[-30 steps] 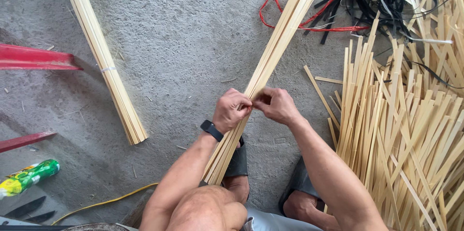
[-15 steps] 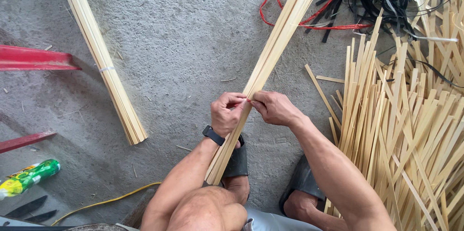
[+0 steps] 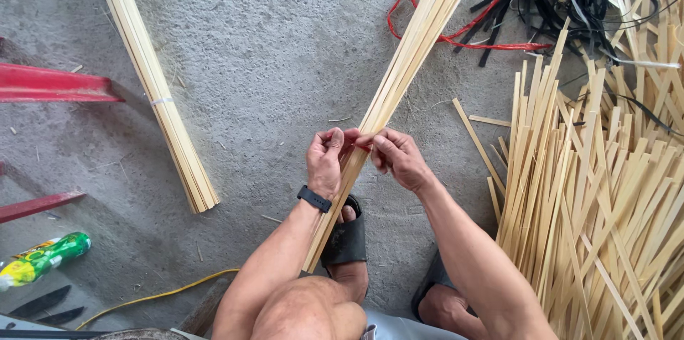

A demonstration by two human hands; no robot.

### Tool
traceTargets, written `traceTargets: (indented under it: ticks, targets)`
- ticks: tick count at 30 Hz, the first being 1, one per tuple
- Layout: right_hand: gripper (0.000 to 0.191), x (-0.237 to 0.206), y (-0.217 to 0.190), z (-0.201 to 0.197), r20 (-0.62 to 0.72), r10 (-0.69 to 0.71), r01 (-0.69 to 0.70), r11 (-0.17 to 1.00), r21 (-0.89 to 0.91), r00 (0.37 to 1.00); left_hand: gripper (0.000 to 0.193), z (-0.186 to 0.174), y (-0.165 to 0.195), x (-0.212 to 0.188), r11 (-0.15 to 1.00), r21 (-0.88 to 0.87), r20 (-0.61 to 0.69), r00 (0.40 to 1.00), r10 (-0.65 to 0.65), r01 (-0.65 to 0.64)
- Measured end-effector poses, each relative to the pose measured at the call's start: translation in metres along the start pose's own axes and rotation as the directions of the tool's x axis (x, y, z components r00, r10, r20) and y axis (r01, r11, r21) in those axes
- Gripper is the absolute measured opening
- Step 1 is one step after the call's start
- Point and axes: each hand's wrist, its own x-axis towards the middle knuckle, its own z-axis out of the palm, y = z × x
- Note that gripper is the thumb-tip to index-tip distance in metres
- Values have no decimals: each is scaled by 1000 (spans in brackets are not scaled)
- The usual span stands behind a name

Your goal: The person feeds bamboo strips through a splitting machine to produce thin strips, then gathers the strips into bundles and ties them with plastic ties. The person uses both hands to align the strips and secure the bundles on the floor.

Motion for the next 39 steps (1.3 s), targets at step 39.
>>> traceTargets:
  ticks: [39]
  targets:
    - [12, 3, -18, 35, 15, -635, 369, 429, -824, 772, 18, -2, 36, 36, 594, 739, 421, 906, -37, -319]
